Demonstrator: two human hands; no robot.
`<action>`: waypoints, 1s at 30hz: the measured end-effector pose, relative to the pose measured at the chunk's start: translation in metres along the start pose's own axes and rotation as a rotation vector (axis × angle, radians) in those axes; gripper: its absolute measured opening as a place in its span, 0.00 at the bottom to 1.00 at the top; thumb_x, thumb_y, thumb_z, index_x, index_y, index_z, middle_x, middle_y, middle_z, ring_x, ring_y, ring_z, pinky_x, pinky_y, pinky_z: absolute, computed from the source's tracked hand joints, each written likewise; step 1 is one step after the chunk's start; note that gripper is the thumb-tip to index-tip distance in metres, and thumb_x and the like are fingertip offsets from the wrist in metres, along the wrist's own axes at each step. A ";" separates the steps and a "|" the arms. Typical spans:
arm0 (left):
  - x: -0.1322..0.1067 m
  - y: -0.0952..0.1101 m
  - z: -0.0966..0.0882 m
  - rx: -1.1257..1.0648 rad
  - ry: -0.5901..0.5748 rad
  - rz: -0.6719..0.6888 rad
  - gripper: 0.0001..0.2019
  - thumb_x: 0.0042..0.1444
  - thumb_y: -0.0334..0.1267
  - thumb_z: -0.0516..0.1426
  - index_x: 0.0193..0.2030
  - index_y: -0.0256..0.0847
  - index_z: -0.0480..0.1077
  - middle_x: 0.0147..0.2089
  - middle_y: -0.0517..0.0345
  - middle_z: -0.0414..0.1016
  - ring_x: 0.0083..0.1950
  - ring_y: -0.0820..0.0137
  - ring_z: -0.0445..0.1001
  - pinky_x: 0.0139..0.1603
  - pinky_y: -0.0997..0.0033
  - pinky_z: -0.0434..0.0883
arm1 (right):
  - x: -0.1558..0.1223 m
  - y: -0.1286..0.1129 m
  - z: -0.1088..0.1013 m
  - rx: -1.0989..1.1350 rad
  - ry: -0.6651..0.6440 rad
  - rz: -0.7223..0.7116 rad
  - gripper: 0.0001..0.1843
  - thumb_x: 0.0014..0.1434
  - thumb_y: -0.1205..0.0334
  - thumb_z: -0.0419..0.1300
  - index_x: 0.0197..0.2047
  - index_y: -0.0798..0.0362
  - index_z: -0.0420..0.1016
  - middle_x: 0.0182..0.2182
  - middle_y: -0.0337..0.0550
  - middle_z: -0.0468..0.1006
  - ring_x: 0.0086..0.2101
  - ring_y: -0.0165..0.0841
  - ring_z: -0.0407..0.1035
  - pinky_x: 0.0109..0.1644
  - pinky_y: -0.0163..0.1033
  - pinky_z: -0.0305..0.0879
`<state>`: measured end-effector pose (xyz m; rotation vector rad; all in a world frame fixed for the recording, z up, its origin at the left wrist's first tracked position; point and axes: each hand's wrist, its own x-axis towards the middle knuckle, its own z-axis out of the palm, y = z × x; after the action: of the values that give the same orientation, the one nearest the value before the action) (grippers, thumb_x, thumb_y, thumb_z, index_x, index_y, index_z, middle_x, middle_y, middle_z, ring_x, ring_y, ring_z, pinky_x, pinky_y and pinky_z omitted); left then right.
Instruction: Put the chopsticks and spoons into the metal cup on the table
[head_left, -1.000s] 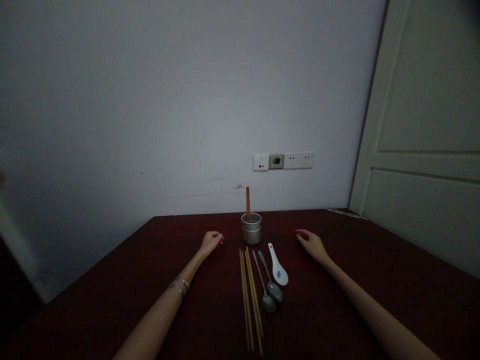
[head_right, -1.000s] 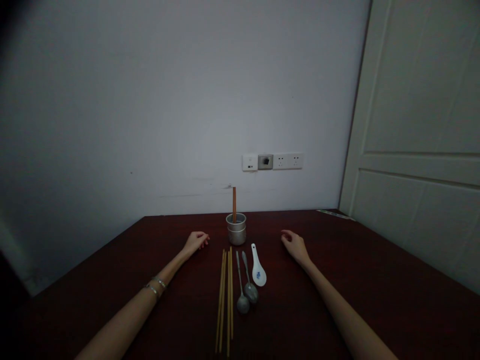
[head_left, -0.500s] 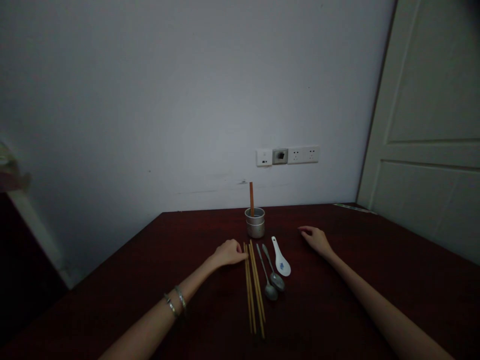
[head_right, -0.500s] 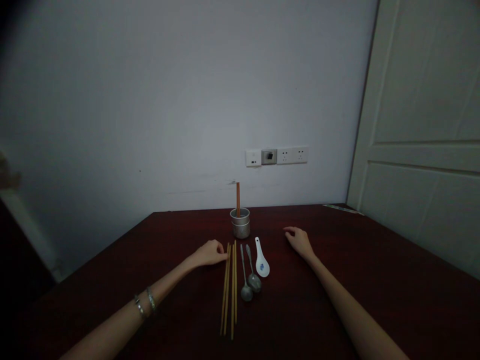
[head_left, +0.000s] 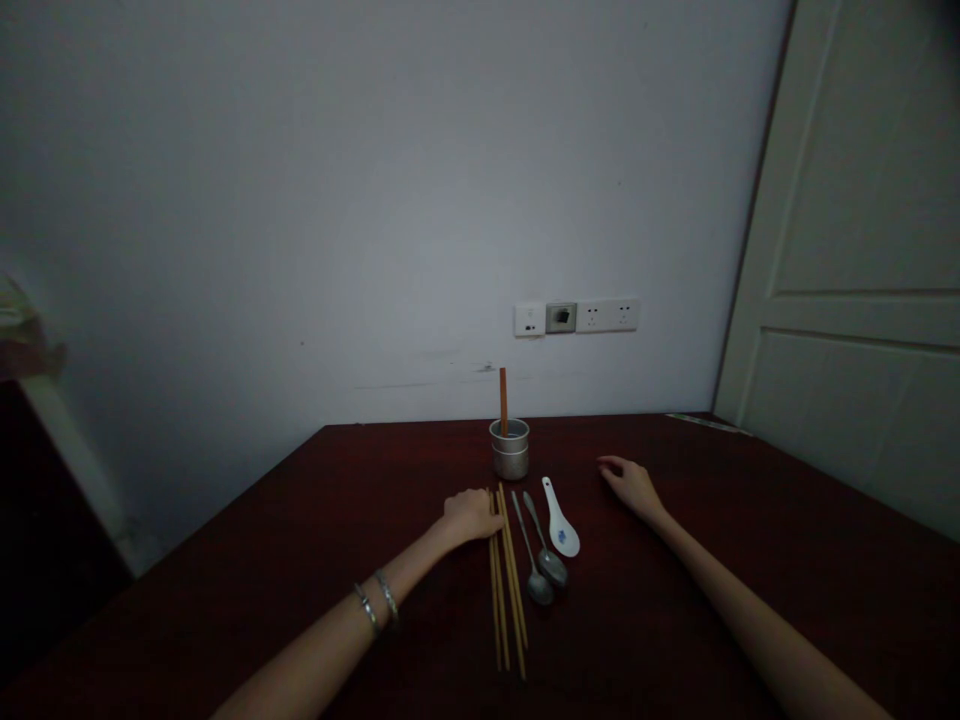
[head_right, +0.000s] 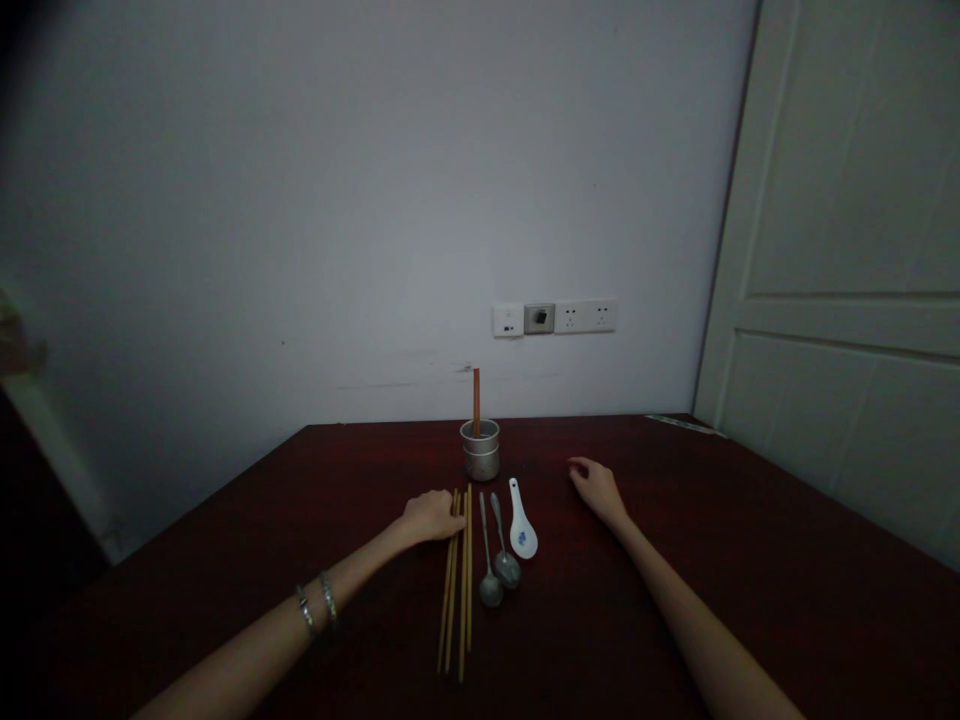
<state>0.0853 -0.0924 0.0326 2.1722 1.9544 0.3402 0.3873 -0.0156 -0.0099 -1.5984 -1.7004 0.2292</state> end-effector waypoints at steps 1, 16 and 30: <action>-0.001 0.002 0.000 0.015 0.005 0.004 0.16 0.40 0.49 0.55 0.28 0.37 0.71 0.32 0.41 0.74 0.38 0.53 0.72 0.37 0.57 0.66 | 0.000 0.000 0.000 0.004 -0.001 0.002 0.18 0.51 0.64 0.50 0.43 0.57 0.73 0.39 0.48 0.76 0.40 0.36 0.70 0.46 0.37 0.62; -0.017 0.028 -0.052 0.101 0.107 -0.034 0.17 0.45 0.44 0.51 0.32 0.33 0.73 0.34 0.42 0.75 0.36 0.60 0.73 0.31 0.70 0.66 | 0.012 -0.059 -0.040 0.588 -0.237 0.095 0.09 0.47 0.65 0.57 0.33 0.58 0.74 0.27 0.48 0.77 0.28 0.33 0.71 0.32 0.36 0.67; -0.046 0.099 -0.131 0.180 0.682 0.143 0.14 0.53 0.42 0.47 0.35 0.36 0.69 0.29 0.49 0.73 0.31 0.63 0.72 0.32 0.69 0.64 | -0.013 -0.235 -0.096 0.931 -0.400 -0.241 0.19 0.41 0.60 0.65 0.38 0.58 0.73 0.32 0.44 0.76 0.33 0.31 0.70 0.40 0.38 0.66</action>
<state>0.1349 -0.1492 0.1854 2.5480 2.2093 1.0906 0.2656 -0.1082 0.1937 -0.6733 -1.6606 1.0911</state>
